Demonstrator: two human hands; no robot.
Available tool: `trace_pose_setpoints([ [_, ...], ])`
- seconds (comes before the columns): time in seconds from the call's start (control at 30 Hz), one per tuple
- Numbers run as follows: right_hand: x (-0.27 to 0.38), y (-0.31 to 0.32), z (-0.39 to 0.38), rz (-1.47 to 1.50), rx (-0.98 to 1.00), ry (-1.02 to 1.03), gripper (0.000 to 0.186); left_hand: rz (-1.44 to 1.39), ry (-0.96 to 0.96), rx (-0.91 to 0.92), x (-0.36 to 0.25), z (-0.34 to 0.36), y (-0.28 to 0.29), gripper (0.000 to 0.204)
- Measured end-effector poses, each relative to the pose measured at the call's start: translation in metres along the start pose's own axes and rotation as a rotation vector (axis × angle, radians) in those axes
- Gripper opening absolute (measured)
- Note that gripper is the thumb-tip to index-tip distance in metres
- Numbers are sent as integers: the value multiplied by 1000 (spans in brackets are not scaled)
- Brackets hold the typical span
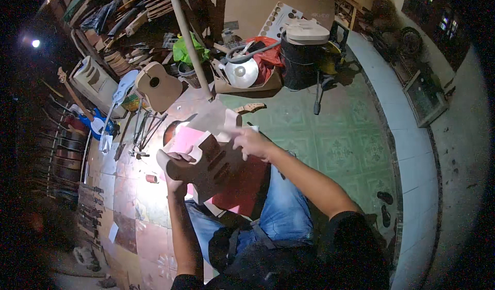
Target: The person sands the edges and inner cutouts of a wooden guitar body with a small piece of sandpaper, occasionally turning the body over and brushing away dust with their hand.
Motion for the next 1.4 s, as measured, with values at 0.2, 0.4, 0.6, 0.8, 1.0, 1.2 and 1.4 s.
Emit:
trace_pose_setpoints([
  [0.2, -27, -46, -2, -181, -129, 113, 22, 79, 42, 26, -5, -4, 5, 72],
  [0.4, -74, 27, -29, 1116, 330, 28, 34, 1153, -74, 236, 44, -70, 51, 56],
  [0.6, -155, 12, -39, 1349, -48, -224, 48, 538, 149, -277, 46, -117, 78, 32],
  [0.8, -177, 3, -33, 1113, -219, -219, 39, 694, 454, -767, 5, -94, 47, 37],
  [1.0, -133, -42, -29, 764, -120, -155, 52, -158, 201, -878, -20, -120, 66, 47],
  [1.2, -88, -73, -38, 529, 154, 88, 57, -489, 296, -733, -24, -148, 79, 57],
  [1.4, -64, -125, -44, 309, 96, 13, 49, -281, 371, -769, -48, -169, 90, 52],
])
Point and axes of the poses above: each hand's wrist, its own z-axis towards the middle knuckle, its own y-axis out of the back of the hand, x = y × z, the point moved 1 cm from there along z, towards the middle knuckle, and after that the axes turned 11 degrees about -y, right-handed, at the moved point
